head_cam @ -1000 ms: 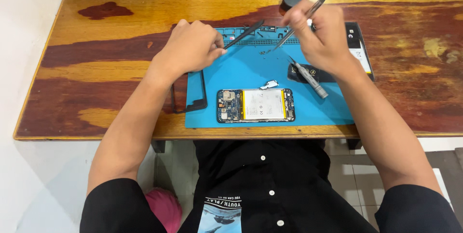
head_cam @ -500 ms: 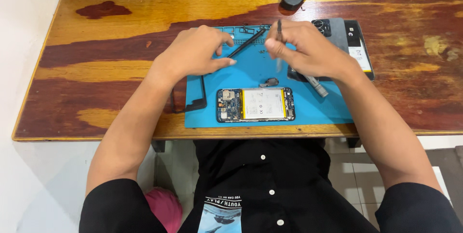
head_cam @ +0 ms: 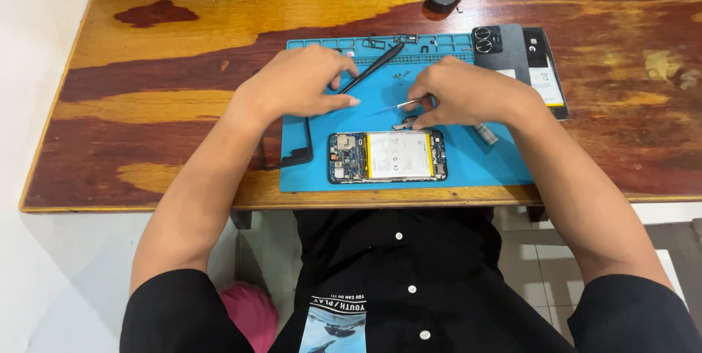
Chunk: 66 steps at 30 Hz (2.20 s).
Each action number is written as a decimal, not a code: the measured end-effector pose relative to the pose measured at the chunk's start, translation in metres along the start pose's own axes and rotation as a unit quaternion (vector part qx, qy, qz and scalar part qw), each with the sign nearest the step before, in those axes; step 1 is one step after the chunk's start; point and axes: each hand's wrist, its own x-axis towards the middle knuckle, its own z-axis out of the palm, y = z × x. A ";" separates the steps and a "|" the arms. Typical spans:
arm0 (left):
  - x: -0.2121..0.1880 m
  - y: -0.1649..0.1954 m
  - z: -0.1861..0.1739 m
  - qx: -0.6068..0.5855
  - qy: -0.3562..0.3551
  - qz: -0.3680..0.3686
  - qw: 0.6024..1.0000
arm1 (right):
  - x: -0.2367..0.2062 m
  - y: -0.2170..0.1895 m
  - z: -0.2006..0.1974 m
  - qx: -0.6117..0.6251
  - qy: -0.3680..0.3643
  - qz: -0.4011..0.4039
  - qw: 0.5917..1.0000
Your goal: The person repairs a disassembled smartphone on a blue repair mat, using a spudger and tweezers to pry components and lift the battery out of the phone body, then works on the exposed internals with precision tools, moving small parts aside on the mat.
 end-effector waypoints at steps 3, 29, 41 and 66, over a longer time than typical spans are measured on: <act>0.001 -0.001 0.001 0.002 -0.007 -0.007 1.000 | -0.001 0.004 0.001 0.035 -0.004 -0.018 0.999; 0.008 0.020 0.013 -0.041 0.015 0.140 0.989 | -0.028 -0.008 -0.035 0.027 -0.160 0.092 0.983; 0.008 0.028 0.017 -0.066 0.004 0.164 0.984 | -0.032 0.002 -0.035 0.071 -0.191 0.038 0.978; 0.013 0.027 0.019 -0.073 -0.012 0.146 0.987 | -0.034 0.015 -0.039 0.177 -0.071 -0.010 0.982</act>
